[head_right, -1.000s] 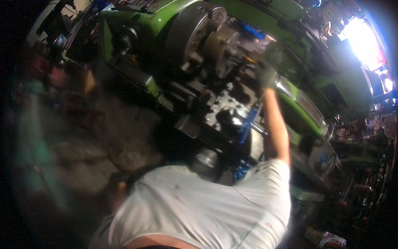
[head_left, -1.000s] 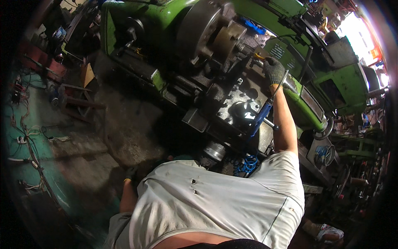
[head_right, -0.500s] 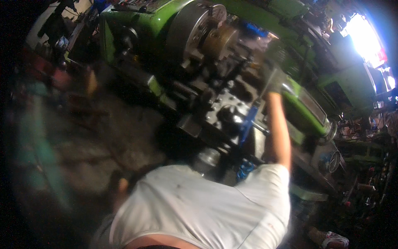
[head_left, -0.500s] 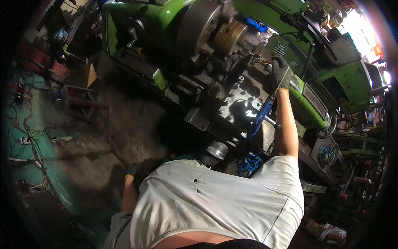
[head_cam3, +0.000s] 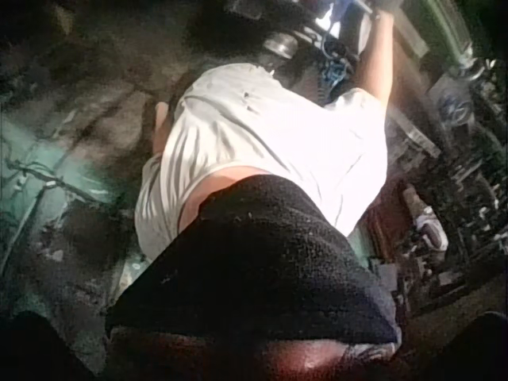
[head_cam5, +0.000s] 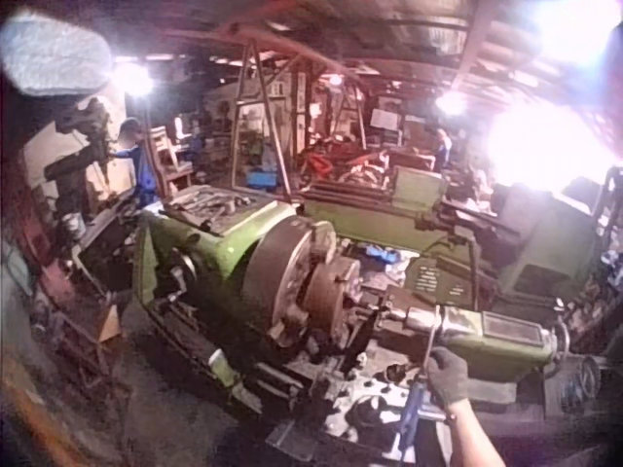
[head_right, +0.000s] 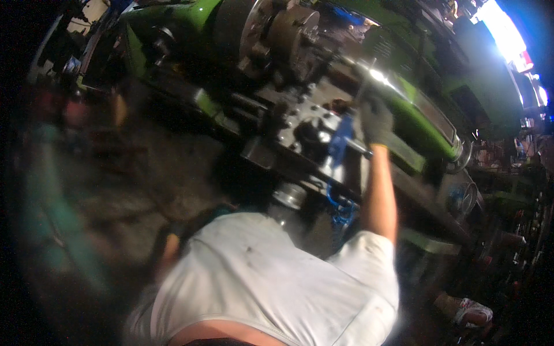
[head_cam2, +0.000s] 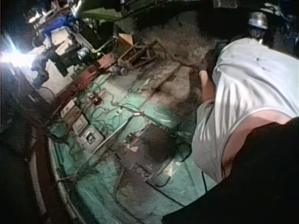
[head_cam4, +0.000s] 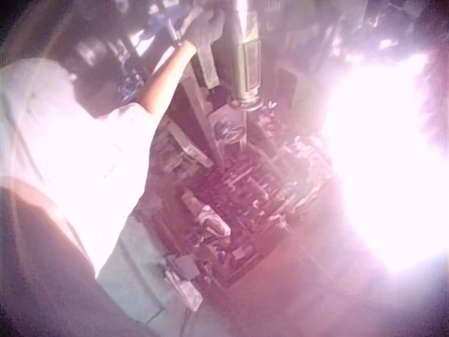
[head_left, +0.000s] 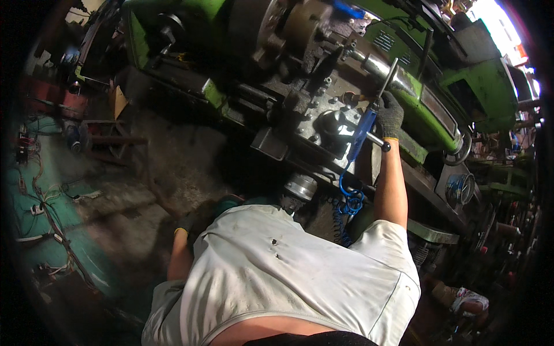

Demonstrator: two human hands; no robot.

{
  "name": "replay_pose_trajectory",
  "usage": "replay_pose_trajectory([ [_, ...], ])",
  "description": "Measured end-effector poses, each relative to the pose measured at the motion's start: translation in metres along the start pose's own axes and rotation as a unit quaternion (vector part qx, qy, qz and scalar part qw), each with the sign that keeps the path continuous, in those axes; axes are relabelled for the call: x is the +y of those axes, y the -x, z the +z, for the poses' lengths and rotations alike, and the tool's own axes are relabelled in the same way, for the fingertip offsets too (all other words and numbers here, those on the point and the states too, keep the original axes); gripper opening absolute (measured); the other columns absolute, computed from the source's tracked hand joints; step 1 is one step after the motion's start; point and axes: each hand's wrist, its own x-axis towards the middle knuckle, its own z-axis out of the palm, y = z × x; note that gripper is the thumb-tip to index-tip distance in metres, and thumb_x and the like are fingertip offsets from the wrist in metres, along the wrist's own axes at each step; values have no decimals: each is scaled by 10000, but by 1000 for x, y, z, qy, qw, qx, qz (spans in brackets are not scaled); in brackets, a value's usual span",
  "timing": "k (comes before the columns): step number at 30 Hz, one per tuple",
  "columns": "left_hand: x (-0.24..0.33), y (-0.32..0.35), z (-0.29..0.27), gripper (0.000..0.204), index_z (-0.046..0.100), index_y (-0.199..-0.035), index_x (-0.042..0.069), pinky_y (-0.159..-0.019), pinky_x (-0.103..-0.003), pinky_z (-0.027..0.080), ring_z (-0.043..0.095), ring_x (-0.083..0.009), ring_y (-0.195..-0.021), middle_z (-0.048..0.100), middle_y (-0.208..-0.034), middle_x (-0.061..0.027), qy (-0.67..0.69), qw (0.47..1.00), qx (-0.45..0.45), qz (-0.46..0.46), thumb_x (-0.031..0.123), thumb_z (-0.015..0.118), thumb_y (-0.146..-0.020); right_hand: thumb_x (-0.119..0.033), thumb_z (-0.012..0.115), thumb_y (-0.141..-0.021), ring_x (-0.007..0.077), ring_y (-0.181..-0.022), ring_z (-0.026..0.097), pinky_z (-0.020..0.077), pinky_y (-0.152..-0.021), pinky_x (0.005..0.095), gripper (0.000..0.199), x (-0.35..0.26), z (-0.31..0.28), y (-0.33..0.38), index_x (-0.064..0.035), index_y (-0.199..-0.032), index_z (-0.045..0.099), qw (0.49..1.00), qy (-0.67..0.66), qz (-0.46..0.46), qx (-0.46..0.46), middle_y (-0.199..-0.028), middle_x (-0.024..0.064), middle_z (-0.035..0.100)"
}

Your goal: The person operates a green metalworking machine, likely a lathe, by adjusting controls and using a handheld tool to work on a rotating metal part. They repeatedly move the tool carriage and make fine adjustments to the setup while the machine runs.

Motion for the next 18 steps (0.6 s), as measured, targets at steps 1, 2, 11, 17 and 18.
replay_pose_trajectory([
  [1, 3, -7, -6, 479, 741, -1219, 110, -1010, -529, 509, 646, -460, -1198, 697, -1279, -246, -4, 1000, -1, 7, 478, 536, -989, -176, 725, -972, 178, -1046, 729, 556, -884, 337, 316, 15, 4, -1, -36, -1255, 732, 999, 21, 23, -43, -1155, 151, 782],
  [2, 7, -12, -10, 479, 741, -1218, 109, -1011, -530, 509, 646, -459, -1199, 697, -1279, -246, -9, 1000, -4, 13, 477, 534, -990, -198, 723, -971, 216, -1069, 731, 557, -917, 356, 369, 29, 8, -1, -43, -1305, 707, 997, -9, 24, -74, -1188, 159, 772],
  [11, 35, -63, -27, 480, 743, -1209, 102, -1018, -534, 506, 646, -456, -1203, 697, -1283, -245, -64, 993, -58, 78, 471, 518, -1000, -222, 676, -1050, 98, -825, 665, 532, -688, 246, 358, -1, -56, 27, -18, -1344, 669, 958, -257, 124, -23, -1051, 61, 740],
  [17, 73, -129, -52, 482, 744, -1203, 97, -1023, -537, 504, 646, -453, -1206, 697, -1286, -245, -112, 980, -98, 134, 467, 507, -1007, -203, 661, -1045, 116, -824, 668, 528, -666, 256, 279, -100, -95, 55, -43, -1267, 718, 947, -270, 133, 113, -1001, 52, 746],
  [18, 87, -146, -56, 482, 744, -1202, 96, -1024, -537, 504, 646, -453, -1206, 697, -1287, -245, -120, 976, -99, 149, 467, 505, -1008, -201, 662, -1038, 133, -847, 677, 541, -698, 270, 276, -112, -91, 59, -49, -1260, 723, 958, -225, 125, 125, -1012, 59, 751],
])
